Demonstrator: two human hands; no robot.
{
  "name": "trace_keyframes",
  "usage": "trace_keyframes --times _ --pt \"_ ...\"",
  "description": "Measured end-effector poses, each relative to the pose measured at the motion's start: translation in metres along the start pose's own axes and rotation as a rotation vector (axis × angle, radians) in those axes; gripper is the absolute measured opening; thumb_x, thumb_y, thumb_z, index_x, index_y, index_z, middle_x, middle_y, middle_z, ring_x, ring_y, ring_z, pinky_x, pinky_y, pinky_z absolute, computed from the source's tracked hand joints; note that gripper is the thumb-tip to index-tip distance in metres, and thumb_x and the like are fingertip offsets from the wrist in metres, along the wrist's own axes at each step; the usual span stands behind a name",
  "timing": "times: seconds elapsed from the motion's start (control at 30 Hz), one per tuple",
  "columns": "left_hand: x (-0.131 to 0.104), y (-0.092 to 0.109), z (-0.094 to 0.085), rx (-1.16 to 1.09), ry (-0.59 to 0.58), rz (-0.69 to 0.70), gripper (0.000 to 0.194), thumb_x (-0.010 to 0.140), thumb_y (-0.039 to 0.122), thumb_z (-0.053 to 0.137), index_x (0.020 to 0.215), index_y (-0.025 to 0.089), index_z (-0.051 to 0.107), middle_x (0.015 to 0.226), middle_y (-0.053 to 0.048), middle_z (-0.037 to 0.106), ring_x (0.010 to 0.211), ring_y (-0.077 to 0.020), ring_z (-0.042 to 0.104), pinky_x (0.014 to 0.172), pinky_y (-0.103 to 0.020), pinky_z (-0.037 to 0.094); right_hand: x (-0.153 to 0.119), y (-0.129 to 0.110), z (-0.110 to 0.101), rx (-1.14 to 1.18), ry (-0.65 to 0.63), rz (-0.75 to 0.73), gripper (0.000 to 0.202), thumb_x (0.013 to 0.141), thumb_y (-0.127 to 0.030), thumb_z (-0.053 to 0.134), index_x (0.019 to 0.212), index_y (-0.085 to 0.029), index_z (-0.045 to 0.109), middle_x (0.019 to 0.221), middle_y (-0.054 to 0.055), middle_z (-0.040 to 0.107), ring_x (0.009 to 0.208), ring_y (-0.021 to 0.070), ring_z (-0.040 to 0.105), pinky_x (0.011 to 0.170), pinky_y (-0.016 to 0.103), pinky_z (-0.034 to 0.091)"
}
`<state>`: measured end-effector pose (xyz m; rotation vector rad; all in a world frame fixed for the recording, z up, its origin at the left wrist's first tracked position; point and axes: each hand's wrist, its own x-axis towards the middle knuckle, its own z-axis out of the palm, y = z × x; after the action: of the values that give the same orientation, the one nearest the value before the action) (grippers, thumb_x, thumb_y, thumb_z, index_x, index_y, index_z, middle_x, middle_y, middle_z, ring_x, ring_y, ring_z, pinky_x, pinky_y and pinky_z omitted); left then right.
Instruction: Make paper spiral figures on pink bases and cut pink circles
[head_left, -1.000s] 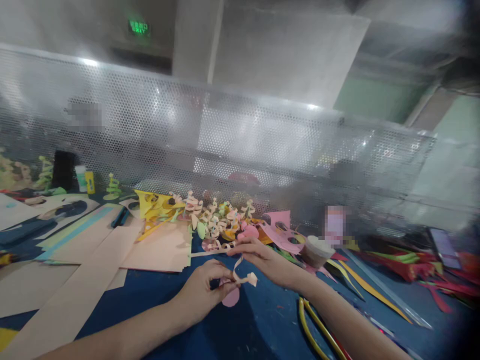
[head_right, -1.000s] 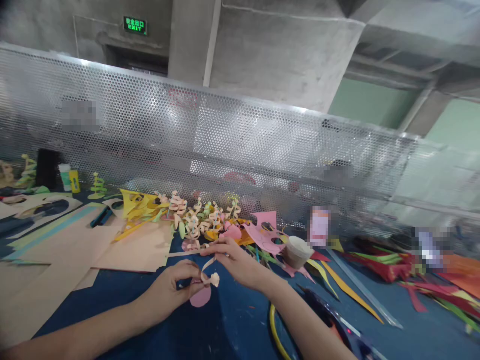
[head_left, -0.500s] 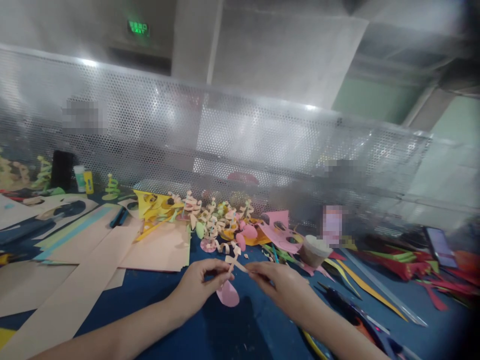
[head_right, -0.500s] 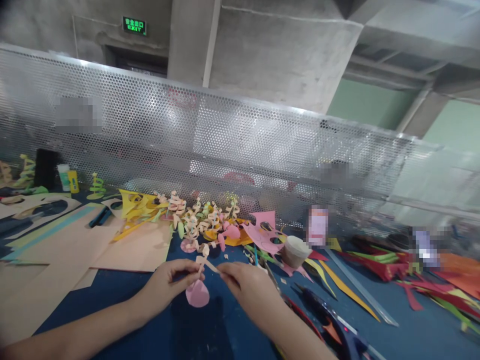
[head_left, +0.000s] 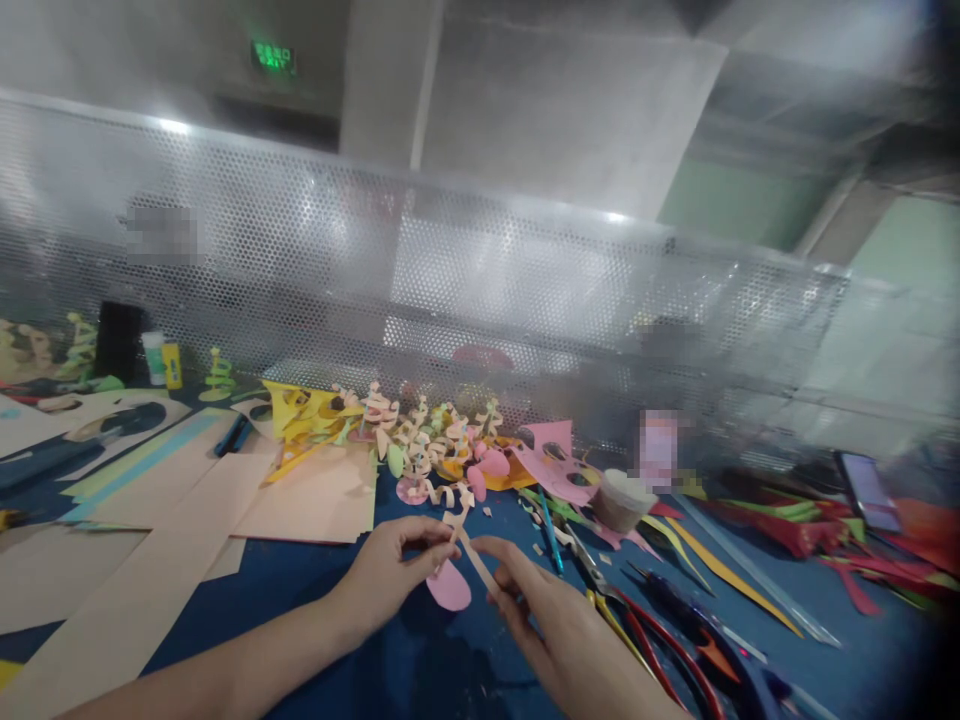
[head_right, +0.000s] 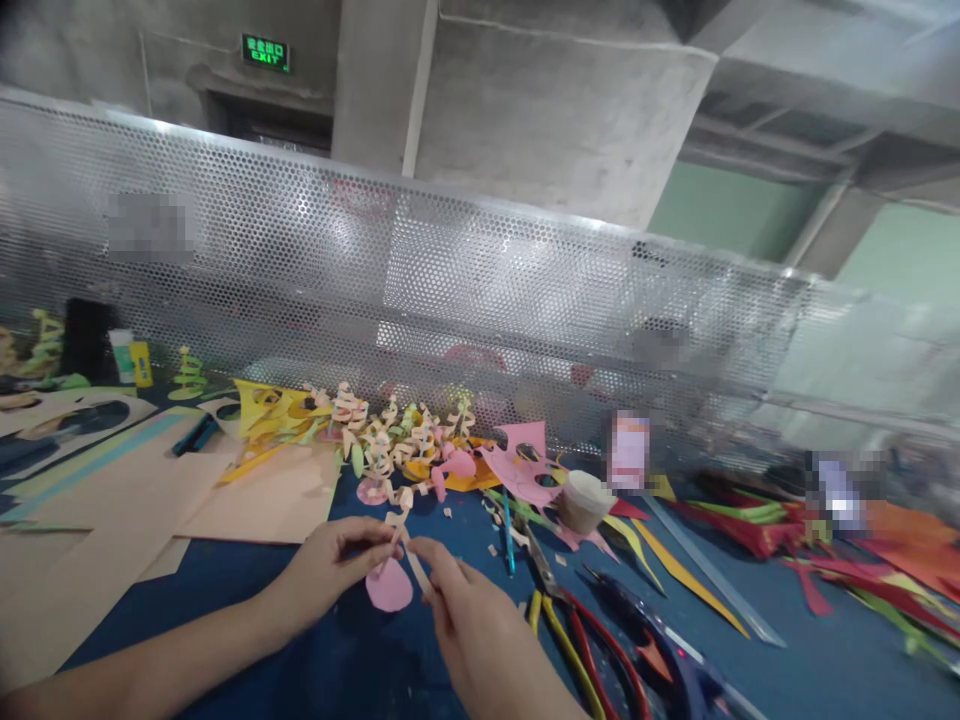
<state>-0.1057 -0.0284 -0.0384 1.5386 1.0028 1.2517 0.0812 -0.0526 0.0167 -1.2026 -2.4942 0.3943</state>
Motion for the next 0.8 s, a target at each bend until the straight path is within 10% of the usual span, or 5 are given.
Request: trace_keyframes --times 0.33,0.5,0.8 --pt "-0.001 0.010 0.000 0.305 -0.010 0.059 0.022 0.076 0.030 0.054 0.085 0.016 0.069 0.072 -0.003 0.065 0.066 -0.0159 0.055 0.060 -0.023 0.041 0.019 -0.024 0.004 -0.709 -0.156 -0.444 0.014 0.069 -0.003 0.059 0.077 -0.013 0.064 0.067 0.007 0.069 0.056 0.0215 0.063 0.041 0.027 0.041" --pt "-0.003 0.007 0.001 0.185 -0.035 0.085 0.011 0.067 0.018 0.057 0.073 0.015 0.065 0.071 -0.002 0.064 0.069 -0.0173 0.055 0.062 -0.024 0.042 0.043 -0.047 -0.004 -0.467 -0.159 -0.326 0.016 0.066 0.000 0.056 0.067 -0.012 0.067 0.073 0.013 0.068 0.080 0.0266 0.059 0.055 0.030 0.041" --pt "-0.006 0.018 0.001 0.131 0.024 0.083 0.027 0.066 0.023 0.066 0.091 0.023 0.055 0.078 -0.002 0.068 0.085 -0.0213 0.061 0.081 -0.031 0.044 0.086 -0.020 -0.036 0.106 -0.284 -0.039 0.012 0.064 -0.014 0.055 0.066 -0.018 0.066 0.057 -0.002 0.062 0.051 0.0098 0.051 0.045 0.019 0.036"
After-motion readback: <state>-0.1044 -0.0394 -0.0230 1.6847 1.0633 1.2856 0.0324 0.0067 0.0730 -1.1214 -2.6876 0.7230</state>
